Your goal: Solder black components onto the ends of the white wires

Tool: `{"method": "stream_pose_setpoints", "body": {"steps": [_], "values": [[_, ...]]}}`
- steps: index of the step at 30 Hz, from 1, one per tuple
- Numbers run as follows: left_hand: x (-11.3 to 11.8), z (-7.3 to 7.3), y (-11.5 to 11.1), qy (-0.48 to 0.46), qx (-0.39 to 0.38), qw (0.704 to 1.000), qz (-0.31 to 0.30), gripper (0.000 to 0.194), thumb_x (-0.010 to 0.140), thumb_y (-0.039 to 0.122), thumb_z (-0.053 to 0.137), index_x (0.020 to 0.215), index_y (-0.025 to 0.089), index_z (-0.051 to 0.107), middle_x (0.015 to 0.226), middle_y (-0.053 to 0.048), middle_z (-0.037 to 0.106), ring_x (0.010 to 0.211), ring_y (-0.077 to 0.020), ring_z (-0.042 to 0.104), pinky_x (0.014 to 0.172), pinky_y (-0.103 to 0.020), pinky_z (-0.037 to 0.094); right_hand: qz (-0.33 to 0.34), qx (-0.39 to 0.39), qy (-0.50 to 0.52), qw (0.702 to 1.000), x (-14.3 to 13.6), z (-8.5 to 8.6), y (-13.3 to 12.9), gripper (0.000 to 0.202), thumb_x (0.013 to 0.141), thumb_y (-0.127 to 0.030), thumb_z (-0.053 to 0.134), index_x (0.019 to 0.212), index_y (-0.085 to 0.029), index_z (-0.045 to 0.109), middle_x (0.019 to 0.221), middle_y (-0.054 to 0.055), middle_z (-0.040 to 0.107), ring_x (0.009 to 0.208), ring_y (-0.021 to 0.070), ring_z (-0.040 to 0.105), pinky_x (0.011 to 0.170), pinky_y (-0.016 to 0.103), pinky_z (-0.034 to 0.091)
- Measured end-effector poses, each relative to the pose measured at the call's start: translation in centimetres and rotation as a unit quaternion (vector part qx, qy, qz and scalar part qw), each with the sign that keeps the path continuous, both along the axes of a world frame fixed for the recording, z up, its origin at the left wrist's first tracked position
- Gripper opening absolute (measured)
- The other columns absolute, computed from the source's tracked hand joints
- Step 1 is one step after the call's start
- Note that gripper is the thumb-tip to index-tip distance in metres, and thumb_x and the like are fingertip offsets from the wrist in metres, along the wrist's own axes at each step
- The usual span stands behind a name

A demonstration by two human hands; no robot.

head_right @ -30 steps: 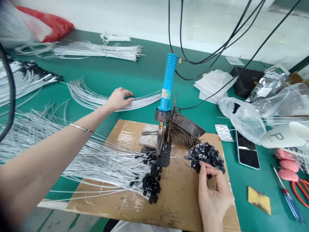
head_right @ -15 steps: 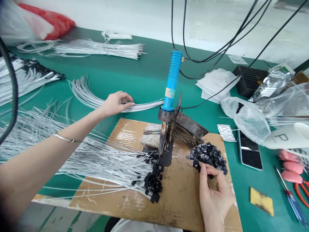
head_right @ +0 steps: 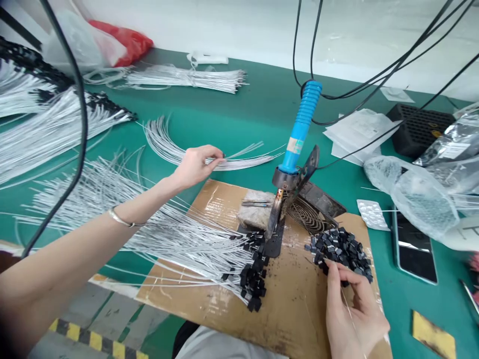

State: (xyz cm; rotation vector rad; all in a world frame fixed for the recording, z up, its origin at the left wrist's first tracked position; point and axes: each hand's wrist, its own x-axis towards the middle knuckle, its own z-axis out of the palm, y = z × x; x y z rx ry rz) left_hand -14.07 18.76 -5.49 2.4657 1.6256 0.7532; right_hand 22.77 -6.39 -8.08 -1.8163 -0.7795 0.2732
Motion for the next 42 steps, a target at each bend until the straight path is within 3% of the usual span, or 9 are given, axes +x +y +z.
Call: {"method": "stream_pose_setpoints", "body": {"steps": [6, 14, 18, 24, 26, 30, 33, 36, 42], "values": [[-0.4, 1.8, -2.0, -0.064, 0.058, 0.996, 0.023, 0.019, 0.106, 0.025, 0.057, 0.105, 0.017, 0.074, 0.087, -0.006, 0.082, 0.080, -0.0196, 0.076, 0.078, -0.033, 0.058, -0.006, -0.020, -0.001, 1.000, 0.1, 0.1, -0.1, 0.056, 0.073, -0.075, 0.087, 0.079, -0.021, 0.073, 0.093, 0.013, 0.081, 0.093, 0.0323, 0.076, 0.104, 0.052, 0.056], [-0.1, 2.1, -2.8, -0.099, 0.078, 0.992, 0.030, 0.021, 0.100, 0.029, 0.058, 0.093, 0.020, 0.076, 0.098, -0.009, 0.085, 0.090, -0.0236, 0.078, 0.083, -0.036, 0.057, 0.010, -0.022, -0.012, 1.000, 0.4, 0.0, -0.3, 0.061, 0.072, -0.081, 0.084, 0.078, -0.021, 0.073, 0.093, 0.014, 0.081, 0.092, 0.0337, 0.076, 0.101, 0.052, 0.055], [0.5, 2.9, -3.2, -0.131, 0.061, 0.989, 0.023, 0.020, 0.102, 0.033, 0.063, 0.093, 0.018, 0.072, 0.090, -0.006, 0.080, 0.083, -0.0210, 0.075, 0.081, -0.038, 0.059, 0.014, -0.012, -0.020, 1.000, 0.2, 0.1, -0.2, 0.058, 0.075, -0.077, 0.085, 0.079, -0.020, 0.073, 0.093, 0.014, 0.082, 0.091, 0.0320, 0.076, 0.098, 0.048, 0.056], [-0.2, 6.4, -6.9, -0.211, 0.001, 0.977, -0.019, 0.013, 0.098, 0.028, 0.066, 0.087, 0.020, 0.068, 0.076, -0.002, 0.072, 0.068, -0.0151, 0.065, 0.064, -0.029, 0.053, -0.001, 0.046, -0.011, 0.999, -0.4, 1.8, -0.5, 0.049, 0.093, -0.069, 0.073, 0.099, -0.021, 0.069, 0.083, 0.004, 0.076, 0.080, 0.0227, 0.072, 0.084, 0.036, 0.054], [-1.1, 8.2, -9.0, -0.223, -0.030, 0.973, -0.050, 0.012, 0.094, 0.025, 0.068, 0.083, 0.022, 0.070, 0.072, -0.002, 0.072, 0.064, -0.0152, 0.062, 0.057, -0.028, 0.050, 0.002, 0.053, -0.023, 0.998, -0.4, 2.5, -0.9, 0.047, 0.099, -0.067, 0.067, 0.093, -0.020, 0.072, 0.078, 0.002, 0.073, 0.077, 0.0212, 0.068, 0.083, 0.036, 0.053], [-2.3, 10.6, -12.9, -0.184, -0.186, 0.947, -0.184, 0.018, 0.088, 0.019, 0.072, 0.074, 0.028, 0.078, 0.056, 0.001, 0.068, 0.044, -0.0133, 0.052, 0.040, -0.026, 0.038, 0.141, 0.060, -0.006, 0.988, -1.2, 4.0, -2.5, 0.035, 0.101, -0.051, 0.070, 0.083, -0.022, 0.076, 0.071, 0.000, 0.069, 0.065, 0.0185, 0.065, 0.065, 0.031, 0.052], [-1.6, 10.3, -14.4, -0.161, -0.321, 0.888, -0.286, 0.025, 0.092, 0.015, 0.067, 0.079, 0.033, 0.078, 0.054, 0.003, 0.067, 0.043, -0.0141, 0.052, 0.040, -0.027, 0.038, 0.305, 0.039, 0.055, 0.950, -2.8, 5.3, -3.2, 0.024, 0.103, -0.042, 0.067, 0.090, -0.024, 0.077, 0.073, -0.002, 0.068, 0.061, 0.0151, 0.063, 0.055, 0.025, 0.048], [-0.1, 8.7, -15.1, -0.158, -0.356, 0.871, -0.299, 0.026, 0.096, 0.017, 0.063, 0.080, 0.033, 0.077, 0.058, 0.002, 0.069, 0.046, -0.0148, 0.051, 0.042, -0.028, 0.037, 0.441, 0.040, 0.089, 0.892, -4.4, 6.2, -3.1, 0.021, 0.102, -0.041, 0.066, 0.094, -0.025, 0.077, 0.078, 0.000, 0.069, 0.067, 0.0149, 0.065, 0.060, 0.025, 0.052], [1.4, 6.9, -15.6, -0.155, -0.360, 0.878, -0.273, 0.025, 0.098, 0.026, 0.062, 0.078, 0.033, 0.076, 0.060, 0.002, 0.070, 0.052, -0.0169, 0.054, 0.047, -0.030, 0.039, 0.422, 0.046, 0.088, 0.901, -5.4, 5.7, -2.5, 0.017, 0.094, -0.020, 0.078, 0.079, -0.022, 0.071, 0.068, -0.002, 0.067, 0.061, 0.0125, 0.060, 0.055, 0.024, 0.046]]}}
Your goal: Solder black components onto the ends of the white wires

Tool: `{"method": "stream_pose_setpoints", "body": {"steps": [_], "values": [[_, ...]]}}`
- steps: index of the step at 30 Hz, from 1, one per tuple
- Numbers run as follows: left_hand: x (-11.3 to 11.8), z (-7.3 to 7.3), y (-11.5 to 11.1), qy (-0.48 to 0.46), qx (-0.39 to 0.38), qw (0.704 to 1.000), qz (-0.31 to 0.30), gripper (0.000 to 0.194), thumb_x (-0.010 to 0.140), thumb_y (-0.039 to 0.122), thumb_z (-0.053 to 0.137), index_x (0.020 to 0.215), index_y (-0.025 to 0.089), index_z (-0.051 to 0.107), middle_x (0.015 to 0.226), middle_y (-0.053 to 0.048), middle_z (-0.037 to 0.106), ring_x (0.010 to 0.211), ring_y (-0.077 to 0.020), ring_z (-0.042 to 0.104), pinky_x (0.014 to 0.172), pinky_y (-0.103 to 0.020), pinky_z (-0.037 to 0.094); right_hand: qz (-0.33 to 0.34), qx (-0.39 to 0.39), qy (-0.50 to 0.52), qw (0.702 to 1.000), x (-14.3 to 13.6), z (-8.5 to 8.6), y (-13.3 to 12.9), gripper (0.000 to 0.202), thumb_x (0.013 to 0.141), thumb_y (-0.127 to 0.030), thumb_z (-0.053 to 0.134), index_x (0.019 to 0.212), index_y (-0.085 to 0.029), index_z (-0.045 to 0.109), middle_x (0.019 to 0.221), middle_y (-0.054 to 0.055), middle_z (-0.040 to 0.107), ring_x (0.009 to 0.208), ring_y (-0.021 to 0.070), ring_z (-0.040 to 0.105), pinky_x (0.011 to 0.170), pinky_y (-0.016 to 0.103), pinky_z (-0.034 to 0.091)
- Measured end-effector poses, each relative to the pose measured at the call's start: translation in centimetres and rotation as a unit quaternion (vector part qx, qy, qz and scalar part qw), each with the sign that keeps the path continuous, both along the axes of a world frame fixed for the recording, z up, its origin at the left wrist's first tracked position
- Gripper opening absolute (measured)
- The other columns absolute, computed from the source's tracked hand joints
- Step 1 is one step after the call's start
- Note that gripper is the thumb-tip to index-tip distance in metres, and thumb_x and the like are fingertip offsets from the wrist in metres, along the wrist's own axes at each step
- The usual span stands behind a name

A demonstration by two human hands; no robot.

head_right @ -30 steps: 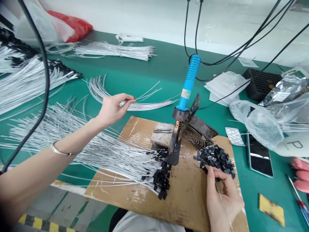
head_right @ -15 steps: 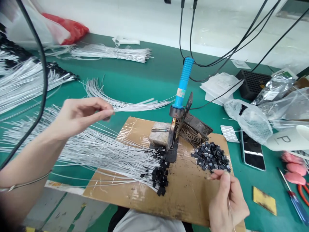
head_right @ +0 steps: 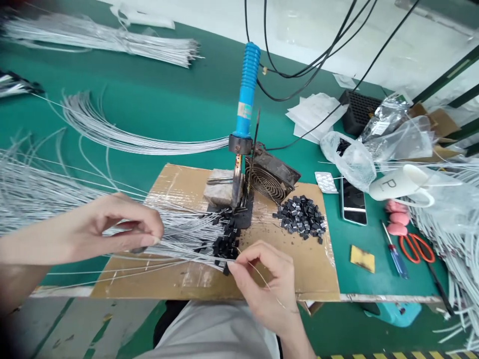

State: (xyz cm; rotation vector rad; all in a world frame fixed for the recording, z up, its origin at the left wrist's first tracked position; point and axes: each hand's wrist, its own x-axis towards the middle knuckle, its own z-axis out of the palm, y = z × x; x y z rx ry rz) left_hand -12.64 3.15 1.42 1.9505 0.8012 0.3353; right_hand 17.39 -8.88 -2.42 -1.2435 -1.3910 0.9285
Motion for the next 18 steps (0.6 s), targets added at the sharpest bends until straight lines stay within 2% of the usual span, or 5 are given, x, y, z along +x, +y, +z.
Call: {"method": "stream_pose_setpoints", "body": {"steps": [5, 8, 11, 13, 18], "values": [[0.5, -0.2, -0.1, -0.002, 0.004, 1.000, 0.028, 0.023, 0.097, 0.028, 0.065, 0.078, 0.033, 0.079, 0.063, 0.001, 0.073, 0.054, -0.0173, 0.058, 0.047, -0.030, 0.038, -0.005, -0.029, 0.068, 0.997, -0.1, -1.3, 0.2, 0.021, 0.095, -0.025, 0.080, 0.076, -0.021, 0.070, 0.065, -0.003, 0.066, 0.054, 0.0108, 0.054, 0.049, 0.022, 0.042], [0.7, -0.3, -0.1, 0.006, -0.009, 0.999, 0.030, 0.024, 0.097, 0.028, 0.065, 0.078, 0.032, 0.079, 0.062, 0.001, 0.072, 0.053, -0.0175, 0.057, 0.046, -0.030, 0.036, 0.012, -0.053, 0.095, 0.994, 0.1, -1.7, 0.3, 0.017, 0.095, -0.029, 0.080, 0.081, -0.021, 0.073, 0.071, -0.001, 0.069, 0.057, 0.0106, 0.057, 0.052, 0.022, 0.046], [0.7, -0.4, -0.1, 0.004, -0.025, 0.999, 0.024, 0.025, 0.098, 0.030, 0.064, 0.077, 0.032, 0.078, 0.061, 0.001, 0.069, 0.051, -0.0172, 0.052, 0.045, -0.031, 0.033, 0.035, -0.074, 0.118, 0.990, 0.4, -1.9, 0.4, 0.023, 0.097, -0.043, 0.076, 0.090, -0.021, 0.077, 0.078, 0.002, 0.072, 0.063, 0.0138, 0.063, 0.056, 0.024, 0.052], [0.7, -0.5, -0.2, 0.004, -0.041, 0.999, 0.019, 0.025, 0.098, 0.031, 0.064, 0.077, 0.031, 0.077, 0.059, 0.001, 0.066, 0.049, -0.0164, 0.046, 0.044, -0.031, 0.029, 0.024, -0.091, 0.118, 0.989, 0.5, -2.0, 0.6, 0.029, 0.099, -0.047, 0.074, 0.087, -0.020, 0.075, 0.074, 0.002, 0.070, 0.059, 0.0135, 0.061, 0.053, 0.024, 0.051], [0.5, -0.5, -0.1, 0.016, -0.063, 0.998, 0.017, 0.028, 0.099, 0.035, 0.062, 0.075, 0.029, 0.074, 0.059, 0.000, 0.060, 0.049, -0.0164, 0.041, 0.043, -0.031, 0.027, 0.018, -0.069, 0.037, 0.997, 0.3, -1.8, 0.8, 0.030, 0.099, -0.033, 0.075, 0.073, -0.021, 0.067, 0.063, -0.003, 0.061, 0.052, 0.0102, 0.052, 0.048, 0.022, 0.041]]}}
